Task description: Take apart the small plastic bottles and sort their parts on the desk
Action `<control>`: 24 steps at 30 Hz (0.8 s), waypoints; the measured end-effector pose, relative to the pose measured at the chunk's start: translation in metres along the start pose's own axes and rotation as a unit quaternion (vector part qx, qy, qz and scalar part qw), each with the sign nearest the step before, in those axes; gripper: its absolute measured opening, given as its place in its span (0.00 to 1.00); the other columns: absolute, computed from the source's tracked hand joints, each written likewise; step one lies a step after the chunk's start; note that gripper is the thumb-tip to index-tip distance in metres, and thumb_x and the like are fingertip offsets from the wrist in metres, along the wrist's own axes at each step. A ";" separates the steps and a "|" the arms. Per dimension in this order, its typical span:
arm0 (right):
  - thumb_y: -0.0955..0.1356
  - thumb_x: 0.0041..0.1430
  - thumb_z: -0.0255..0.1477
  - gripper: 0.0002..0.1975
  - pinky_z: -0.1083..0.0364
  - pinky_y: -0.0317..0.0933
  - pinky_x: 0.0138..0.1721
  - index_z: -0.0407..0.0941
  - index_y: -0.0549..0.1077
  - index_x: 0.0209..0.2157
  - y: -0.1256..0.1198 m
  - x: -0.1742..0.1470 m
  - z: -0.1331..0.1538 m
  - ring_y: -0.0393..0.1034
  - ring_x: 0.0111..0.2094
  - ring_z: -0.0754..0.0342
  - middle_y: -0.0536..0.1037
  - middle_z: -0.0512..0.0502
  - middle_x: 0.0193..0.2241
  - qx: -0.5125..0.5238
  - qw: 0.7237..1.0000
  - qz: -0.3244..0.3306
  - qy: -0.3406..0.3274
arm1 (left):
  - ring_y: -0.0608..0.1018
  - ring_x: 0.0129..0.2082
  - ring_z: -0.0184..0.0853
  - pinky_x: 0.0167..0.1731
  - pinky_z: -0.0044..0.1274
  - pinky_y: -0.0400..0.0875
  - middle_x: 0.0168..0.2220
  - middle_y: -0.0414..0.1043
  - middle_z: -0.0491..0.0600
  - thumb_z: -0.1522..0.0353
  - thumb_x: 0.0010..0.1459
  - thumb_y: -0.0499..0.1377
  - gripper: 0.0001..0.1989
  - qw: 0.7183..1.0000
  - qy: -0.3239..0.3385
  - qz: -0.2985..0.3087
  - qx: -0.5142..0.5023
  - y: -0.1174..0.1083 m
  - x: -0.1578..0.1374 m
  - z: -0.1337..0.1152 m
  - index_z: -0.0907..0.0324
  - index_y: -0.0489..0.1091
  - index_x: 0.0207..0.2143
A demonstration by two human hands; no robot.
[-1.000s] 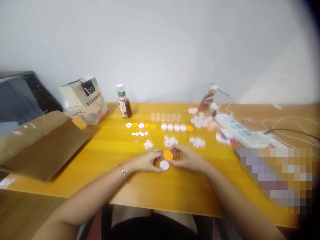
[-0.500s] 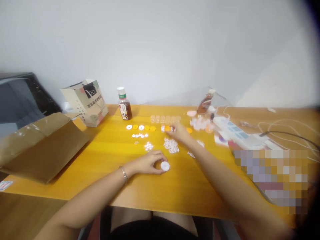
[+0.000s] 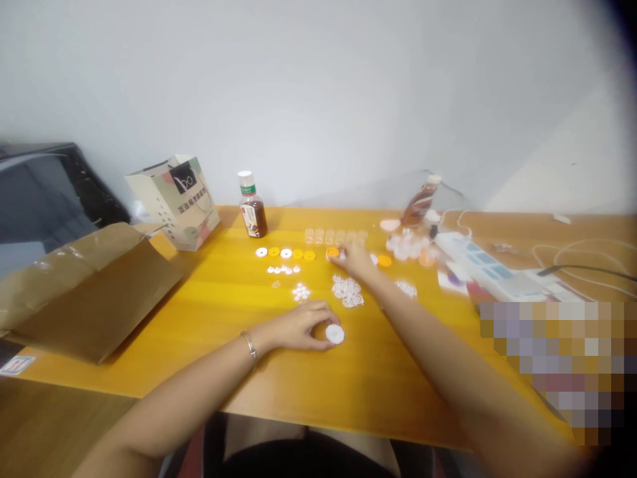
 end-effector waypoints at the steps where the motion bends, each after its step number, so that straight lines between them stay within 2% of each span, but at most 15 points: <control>1: 0.67 0.50 0.35 0.16 0.55 0.56 0.34 0.40 0.71 0.39 -0.002 -0.001 0.001 0.64 0.34 0.50 0.69 0.43 0.31 0.002 1.000 -0.010 0.007 | 0.69 0.41 0.35 0.43 0.26 0.62 0.40 0.66 0.49 0.65 0.51 0.59 0.16 1.000 0.001 0.001 0.002 0.000 0.000 0.000 0.56 0.66 0.43; 4: 0.66 0.50 0.36 0.18 0.55 0.56 0.33 0.41 0.70 0.41 -0.013 -0.013 0.006 0.63 0.33 0.51 0.69 0.45 0.30 0.034 0.997 -0.062 0.017 | 0.69 0.41 0.34 0.43 0.25 0.62 0.40 0.66 0.49 0.66 0.51 0.59 0.15 1.000 0.007 0.002 0.011 0.000 0.000 -0.001 0.57 0.66 0.43; 6: 0.65 0.51 0.35 0.13 0.56 0.56 0.32 0.42 0.70 0.38 -0.022 -0.031 0.016 0.63 0.31 0.53 0.68 0.47 0.28 0.085 0.994 -0.066 -0.006 | 0.69 0.41 0.34 0.43 0.25 0.62 0.40 0.66 0.49 0.65 0.52 0.59 0.15 1.000 0.010 0.002 0.015 0.000 -0.001 -0.002 0.57 0.66 0.43; 8: 0.63 0.53 0.34 0.09 0.57 0.56 0.30 0.43 0.69 0.32 -0.028 -0.054 0.028 0.62 0.28 0.56 0.67 0.50 0.25 0.142 0.989 -0.008 -0.039 | 0.69 0.41 0.34 0.43 0.25 0.62 0.40 0.66 0.49 0.65 0.51 0.59 0.16 1.000 0.009 0.002 0.018 0.000 -0.001 -0.002 0.57 0.66 0.43; 9: 0.63 0.53 0.33 0.08 0.58 0.56 0.28 0.43 0.69 0.30 -0.029 -0.067 0.034 0.61 0.26 0.57 0.67 0.51 0.23 0.169 0.983 0.045 -0.055 | 0.69 0.41 0.34 0.43 0.25 0.62 0.40 0.66 0.49 0.65 0.51 0.59 0.16 1.000 0.006 0.001 0.018 -0.001 -0.001 -0.002 0.57 0.66 0.44; 11: 0.63 0.53 0.33 0.07 0.59 0.55 0.27 0.43 0.68 0.30 -0.027 -0.096 0.046 0.60 0.25 0.58 0.66 0.52 0.22 0.200 0.962 0.167 -0.085 | 0.69 0.40 0.34 0.42 0.25 0.63 0.40 0.66 0.50 0.64 0.51 0.59 0.17 1.000 -0.001 0.004 0.020 -0.001 -0.001 -0.001 0.57 0.65 0.44; 13: 0.66 0.50 0.33 0.08 0.59 0.55 0.26 0.44 0.67 0.31 -0.026 -0.120 0.052 0.60 0.25 0.58 0.66 0.53 0.23 0.196 0.948 0.229 -0.100 | 0.69 0.40 0.35 0.41 0.25 0.63 0.40 0.67 0.50 0.64 0.51 0.59 0.17 1.000 -0.005 0.010 0.023 -0.001 -0.001 0.000 0.58 0.65 0.44; 17: 0.68 0.47 0.31 0.11 0.58 0.56 0.29 0.45 0.66 0.35 -0.021 -0.141 0.051 0.60 0.28 0.58 0.66 0.52 0.27 0.196 0.949 0.221 -0.112 | 0.70 0.38 0.34 0.39 0.25 0.63 0.38 0.68 0.49 0.64 0.51 0.59 0.16 1.000 -0.004 0.007 0.023 -0.005 -0.002 -0.001 0.58 0.64 0.43; 21: 0.69 0.46 0.30 0.15 0.57 0.58 0.33 0.46 0.65 0.38 -0.011 -0.146 0.047 0.61 0.31 0.57 0.66 0.51 0.30 0.203 0.948 0.219 -0.108 | 0.70 0.37 0.33 0.39 0.25 0.63 0.37 0.69 0.48 0.62 0.53 0.58 0.14 0.999 -0.016 -0.013 0.038 -0.014 -0.004 -0.008 0.58 0.65 0.40; 24: 0.70 0.46 0.29 0.19 0.56 0.58 0.36 0.47 0.65 0.41 -0.009 -0.147 0.049 0.61 0.33 0.56 0.67 0.50 0.33 0.210 0.945 0.215 -0.127 | 0.70 0.36 0.32 0.39 0.25 0.63 0.36 0.69 0.48 0.64 0.55 0.56 0.09 0.999 -0.001 -0.011 0.047 -0.014 -0.004 -0.014 0.59 0.66 0.37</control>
Point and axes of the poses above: each hand's wrist, its own x-axis towards the middle knuckle, its own y-axis out of the palm, z = x × y, the point moved 6 cm from there along x, towards the middle knuckle
